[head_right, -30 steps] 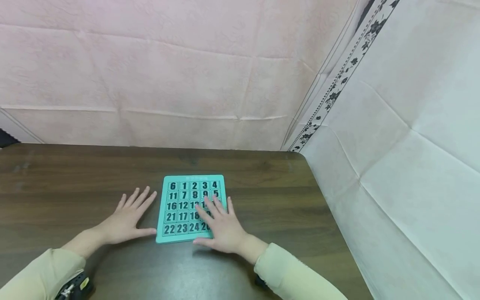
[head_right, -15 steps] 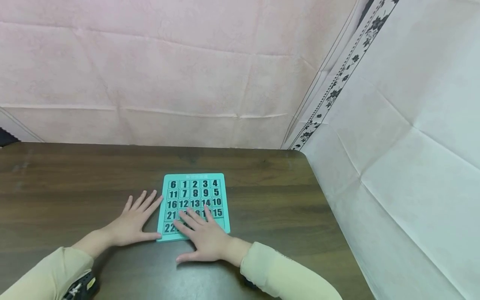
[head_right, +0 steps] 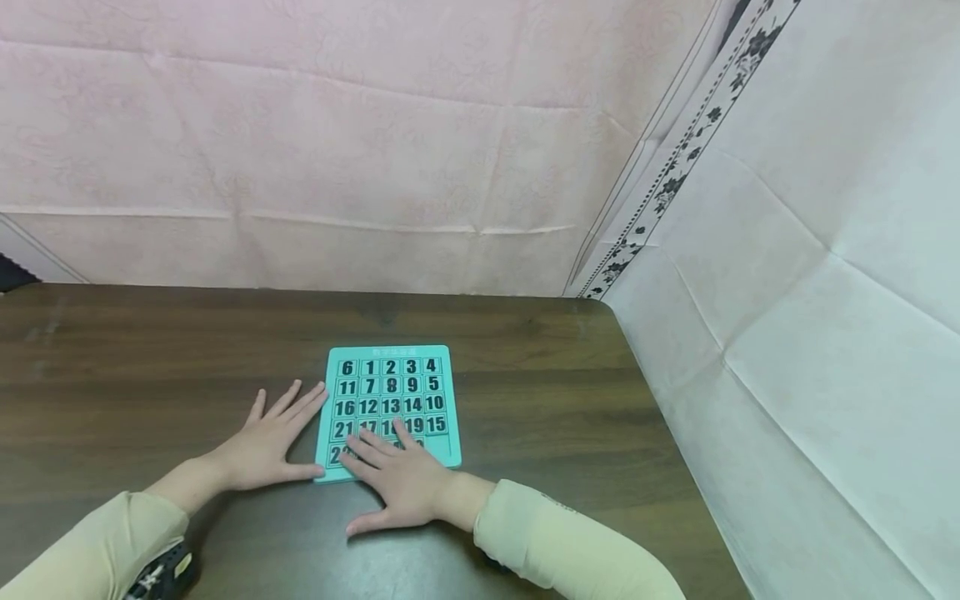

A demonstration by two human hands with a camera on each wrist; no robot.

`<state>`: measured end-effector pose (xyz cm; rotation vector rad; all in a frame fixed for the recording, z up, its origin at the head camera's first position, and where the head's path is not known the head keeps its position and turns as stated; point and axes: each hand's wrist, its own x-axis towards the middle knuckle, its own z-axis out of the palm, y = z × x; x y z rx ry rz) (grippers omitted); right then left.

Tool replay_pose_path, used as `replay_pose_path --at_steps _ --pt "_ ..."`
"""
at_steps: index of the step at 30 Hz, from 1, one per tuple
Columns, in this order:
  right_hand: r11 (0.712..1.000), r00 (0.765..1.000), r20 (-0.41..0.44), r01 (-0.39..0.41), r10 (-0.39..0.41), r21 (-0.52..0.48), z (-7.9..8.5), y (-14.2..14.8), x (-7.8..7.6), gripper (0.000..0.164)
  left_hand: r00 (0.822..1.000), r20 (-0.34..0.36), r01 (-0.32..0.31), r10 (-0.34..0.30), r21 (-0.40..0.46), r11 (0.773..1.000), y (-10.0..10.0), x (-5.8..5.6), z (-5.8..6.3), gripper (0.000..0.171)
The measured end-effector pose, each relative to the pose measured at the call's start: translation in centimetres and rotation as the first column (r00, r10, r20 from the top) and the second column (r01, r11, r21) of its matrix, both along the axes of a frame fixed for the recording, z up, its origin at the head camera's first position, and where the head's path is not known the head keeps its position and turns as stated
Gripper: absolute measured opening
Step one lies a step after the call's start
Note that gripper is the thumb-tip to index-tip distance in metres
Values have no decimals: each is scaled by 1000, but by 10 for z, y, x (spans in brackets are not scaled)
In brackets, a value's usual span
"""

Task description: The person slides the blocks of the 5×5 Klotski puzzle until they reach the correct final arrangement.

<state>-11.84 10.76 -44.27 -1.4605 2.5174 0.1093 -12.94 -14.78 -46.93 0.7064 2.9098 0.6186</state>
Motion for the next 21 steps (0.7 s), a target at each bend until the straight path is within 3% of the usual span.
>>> replay_pose_path --at_steps 9,16,21 --pt "1000 999 32 2 -2 -5 0 0 -1 84 1000 0 0 0 8 1000 -1 -2 -5 107" --pt "1000 1000 15 -12 12 1 -1 0 -2 86 1000 -6 25 -25 88 996 1 -5 -4 109" --pt "1000 1000 12 -16 16 12 -1 0 -2 87 998 38 44 -49 105 994 1 -7 -2 116"
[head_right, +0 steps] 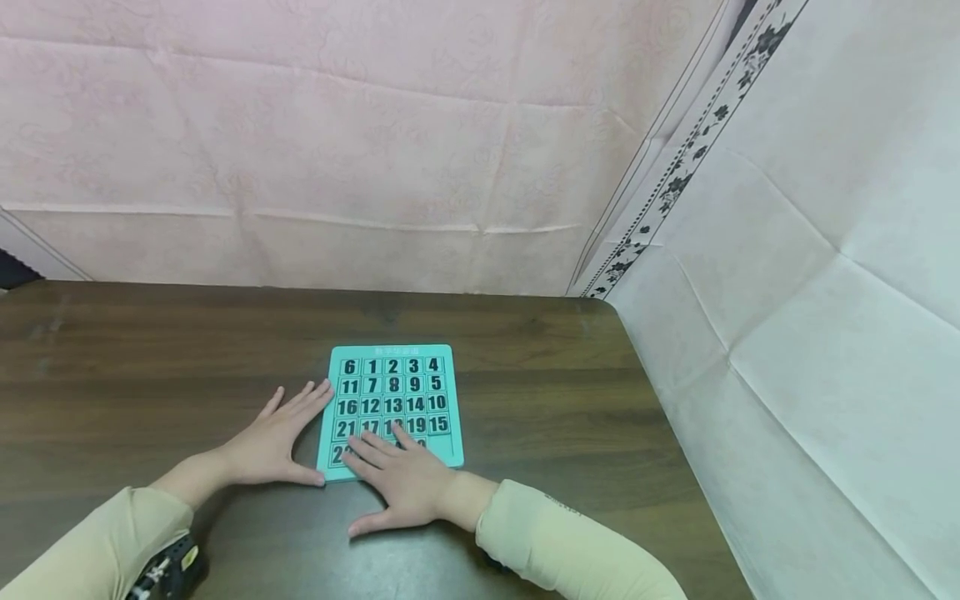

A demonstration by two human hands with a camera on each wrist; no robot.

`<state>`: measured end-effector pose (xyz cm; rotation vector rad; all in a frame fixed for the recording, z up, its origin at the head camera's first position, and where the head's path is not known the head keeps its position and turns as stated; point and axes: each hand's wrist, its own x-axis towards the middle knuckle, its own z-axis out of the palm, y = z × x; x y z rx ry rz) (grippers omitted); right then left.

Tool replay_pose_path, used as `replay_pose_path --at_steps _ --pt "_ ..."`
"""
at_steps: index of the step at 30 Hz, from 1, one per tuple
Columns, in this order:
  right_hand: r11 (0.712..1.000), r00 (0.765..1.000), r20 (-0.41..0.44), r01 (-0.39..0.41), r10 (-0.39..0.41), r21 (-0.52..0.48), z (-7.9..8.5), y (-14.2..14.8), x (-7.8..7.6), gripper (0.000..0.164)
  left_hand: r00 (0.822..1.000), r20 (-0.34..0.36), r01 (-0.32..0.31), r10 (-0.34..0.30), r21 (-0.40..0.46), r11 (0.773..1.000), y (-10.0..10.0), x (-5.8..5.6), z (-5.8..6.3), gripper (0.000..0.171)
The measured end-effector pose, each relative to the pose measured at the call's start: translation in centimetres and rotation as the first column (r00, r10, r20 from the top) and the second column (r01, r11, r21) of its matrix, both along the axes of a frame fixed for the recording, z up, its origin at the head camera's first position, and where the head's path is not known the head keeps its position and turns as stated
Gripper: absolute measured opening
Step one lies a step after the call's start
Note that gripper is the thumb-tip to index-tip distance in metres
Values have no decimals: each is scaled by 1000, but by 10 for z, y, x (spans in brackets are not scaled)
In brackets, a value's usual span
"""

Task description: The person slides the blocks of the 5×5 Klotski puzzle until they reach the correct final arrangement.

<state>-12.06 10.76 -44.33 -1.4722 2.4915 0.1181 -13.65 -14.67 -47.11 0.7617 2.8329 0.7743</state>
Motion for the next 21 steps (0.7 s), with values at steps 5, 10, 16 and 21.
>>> replay_pose_path --at_steps 5,10,16,21 --pt "1000 1000 13 3 -3 16 2 -1 1 87 1000 9 -2 2 -8 1000 0 0 -1 117" --pt "1000 1000 14 8 -8 22 4 -1 2 88 1000 18 -5 5 -9 1000 -1 0 -1 117" --pt "1000 1000 13 2 -3 19 5 0 1 88 1000 13 -12 11 9 1000 -1 0 -2 118" --pt "1000 999 40 13 -14 23 8 6 0 87 999 38 -11 11 -1 1000 -1 -1 -3 119"
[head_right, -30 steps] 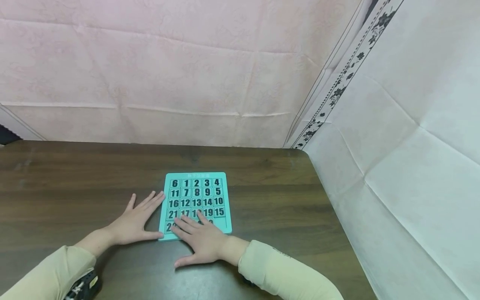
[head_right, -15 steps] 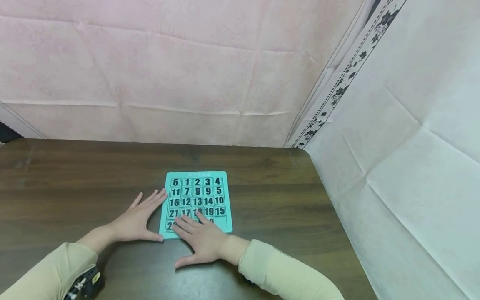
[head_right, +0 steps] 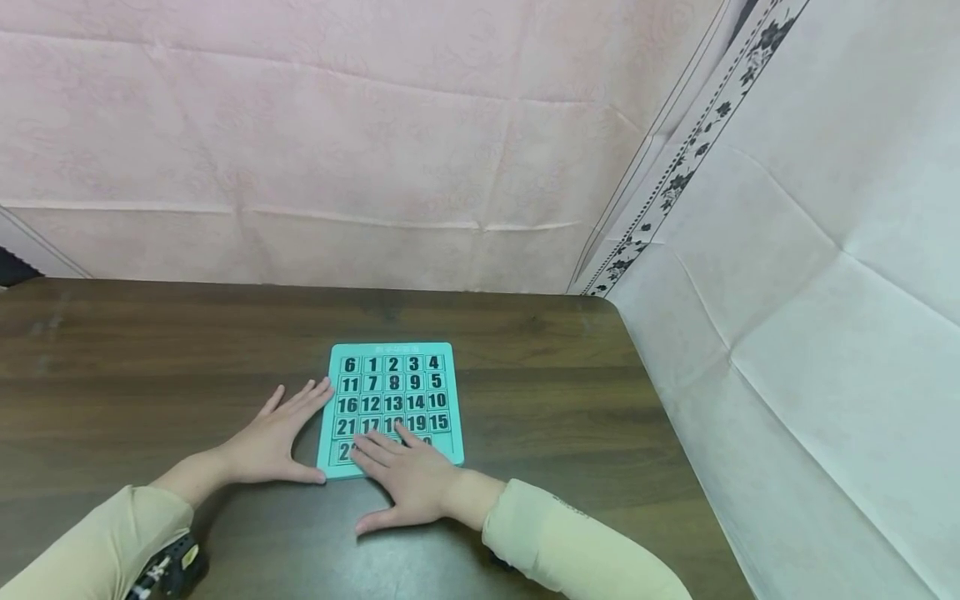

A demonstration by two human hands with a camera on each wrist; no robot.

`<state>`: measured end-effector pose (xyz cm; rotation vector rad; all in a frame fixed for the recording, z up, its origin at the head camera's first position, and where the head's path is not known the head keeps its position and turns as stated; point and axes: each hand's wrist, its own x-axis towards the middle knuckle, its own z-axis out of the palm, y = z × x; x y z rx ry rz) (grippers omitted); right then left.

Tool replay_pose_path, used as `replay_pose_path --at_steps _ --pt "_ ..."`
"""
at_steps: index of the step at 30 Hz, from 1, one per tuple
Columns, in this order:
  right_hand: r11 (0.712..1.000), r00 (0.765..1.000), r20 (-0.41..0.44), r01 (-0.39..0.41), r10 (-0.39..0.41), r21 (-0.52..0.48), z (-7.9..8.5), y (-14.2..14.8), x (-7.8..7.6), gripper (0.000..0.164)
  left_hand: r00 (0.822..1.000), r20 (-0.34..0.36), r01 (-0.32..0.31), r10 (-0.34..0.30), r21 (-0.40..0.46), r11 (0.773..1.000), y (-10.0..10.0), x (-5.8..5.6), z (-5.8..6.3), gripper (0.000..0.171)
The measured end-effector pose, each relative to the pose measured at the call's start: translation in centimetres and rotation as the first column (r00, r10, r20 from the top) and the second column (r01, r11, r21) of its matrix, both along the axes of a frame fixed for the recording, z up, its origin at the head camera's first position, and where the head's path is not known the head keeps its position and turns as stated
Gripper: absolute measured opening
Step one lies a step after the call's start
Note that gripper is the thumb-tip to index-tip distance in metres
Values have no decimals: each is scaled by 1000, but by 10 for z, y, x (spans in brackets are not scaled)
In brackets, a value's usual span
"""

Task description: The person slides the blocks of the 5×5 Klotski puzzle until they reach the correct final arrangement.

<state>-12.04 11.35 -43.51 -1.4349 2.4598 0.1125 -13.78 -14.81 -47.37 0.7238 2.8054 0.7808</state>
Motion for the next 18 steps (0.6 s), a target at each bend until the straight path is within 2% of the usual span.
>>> replay_pose_path --at_steps 7,14,18 --pt "1000 1000 16 -5 5 -10 1 1 -1 87 1000 0 -10 10 -3 1000 -3 2 -1 119" --pt "999 999 -19 -39 39 -26 -1 -10 -2 89 1000 -16 -1 1 -2 1000 -1 3 0 117" --pt "999 999 -28 -39 39 2 0 -12 -3 89 999 -37 9 -8 14 1000 0 2 0 115"
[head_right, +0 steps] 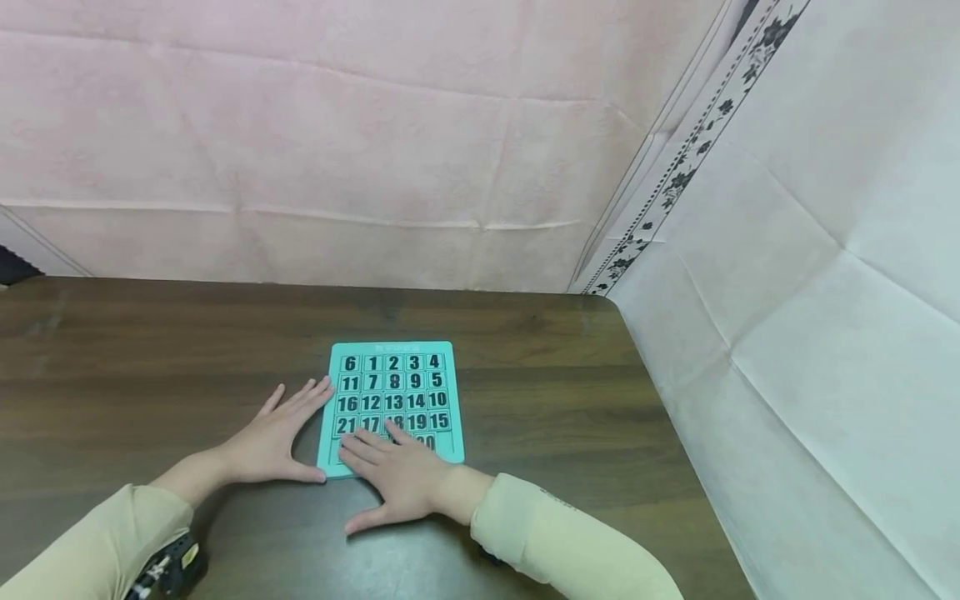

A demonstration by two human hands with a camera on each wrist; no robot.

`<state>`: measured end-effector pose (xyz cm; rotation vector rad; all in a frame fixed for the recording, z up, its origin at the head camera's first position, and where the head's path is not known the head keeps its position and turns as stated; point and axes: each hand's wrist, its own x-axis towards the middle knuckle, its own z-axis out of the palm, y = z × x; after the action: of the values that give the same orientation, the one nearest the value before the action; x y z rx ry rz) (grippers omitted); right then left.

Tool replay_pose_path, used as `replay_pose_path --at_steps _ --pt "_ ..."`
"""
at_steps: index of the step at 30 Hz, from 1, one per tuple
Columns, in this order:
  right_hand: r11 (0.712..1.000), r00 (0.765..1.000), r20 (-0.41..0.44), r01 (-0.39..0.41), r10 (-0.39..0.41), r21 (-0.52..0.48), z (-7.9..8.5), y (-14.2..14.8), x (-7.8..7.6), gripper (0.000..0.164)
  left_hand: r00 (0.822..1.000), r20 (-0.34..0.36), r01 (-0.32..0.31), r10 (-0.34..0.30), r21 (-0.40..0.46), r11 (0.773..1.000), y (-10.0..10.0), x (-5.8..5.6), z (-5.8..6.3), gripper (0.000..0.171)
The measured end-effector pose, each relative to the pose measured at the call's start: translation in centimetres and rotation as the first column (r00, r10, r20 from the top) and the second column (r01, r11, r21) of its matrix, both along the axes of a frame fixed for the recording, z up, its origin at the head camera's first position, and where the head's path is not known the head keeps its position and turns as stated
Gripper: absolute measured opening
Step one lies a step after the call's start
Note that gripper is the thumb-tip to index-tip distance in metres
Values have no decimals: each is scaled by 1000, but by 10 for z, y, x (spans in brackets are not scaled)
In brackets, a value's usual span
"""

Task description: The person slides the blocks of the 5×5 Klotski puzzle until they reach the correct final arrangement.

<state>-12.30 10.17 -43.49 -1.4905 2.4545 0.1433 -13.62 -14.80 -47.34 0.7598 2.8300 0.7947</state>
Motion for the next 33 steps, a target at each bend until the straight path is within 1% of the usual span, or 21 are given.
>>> replay_pose_path --at_steps 3,6,10,15,18,21,23,25,29,33 --pt "1000 1000 2 13 -13 15 2 2 0 89 1000 -10 1 -1 2 1000 0 -1 1 116" --pt "1000 1000 10 19 -19 16 5 5 -1 89 1000 3 -3 3 -3 1000 0 -2 3 117" --pt "1000 999 23 23 -23 4 5 13 -4 89 1000 15 -5 6 -10 1000 0 -3 5 117" --pt "1000 999 44 30 -29 -6 4 24 -6 88 1000 1 -5 5 -4 1000 -1 -3 6 116" --pt "1000 998 64 28 -27 -14 3 26 -7 87 1000 -4 -10 10 -6 1000 -2 -3 6 116" --pt "999 996 78 36 -33 -37 7 24 -10 88 1000 -2 -10 10 -12 1000 -3 -3 5 117" --pt "997 996 77 57 -53 -52 10 21 -14 87 1000 7 -9 10 -18 1000 -4 -2 4 118" --pt "994 995 58 86 -82 -65 13 17 -20 87 1000 18 -9 9 -20 1000 -4 -2 4 119" --pt "987 988 30 152 -150 -55 17 7 -34 86 1000 30 -6 7 -18 1000 -3 -1 2 118" --pt "978 977 49 207 -205 -33 16 -4 -45 86 999 32 2 -1 -13 1000 -1 -1 0 117"
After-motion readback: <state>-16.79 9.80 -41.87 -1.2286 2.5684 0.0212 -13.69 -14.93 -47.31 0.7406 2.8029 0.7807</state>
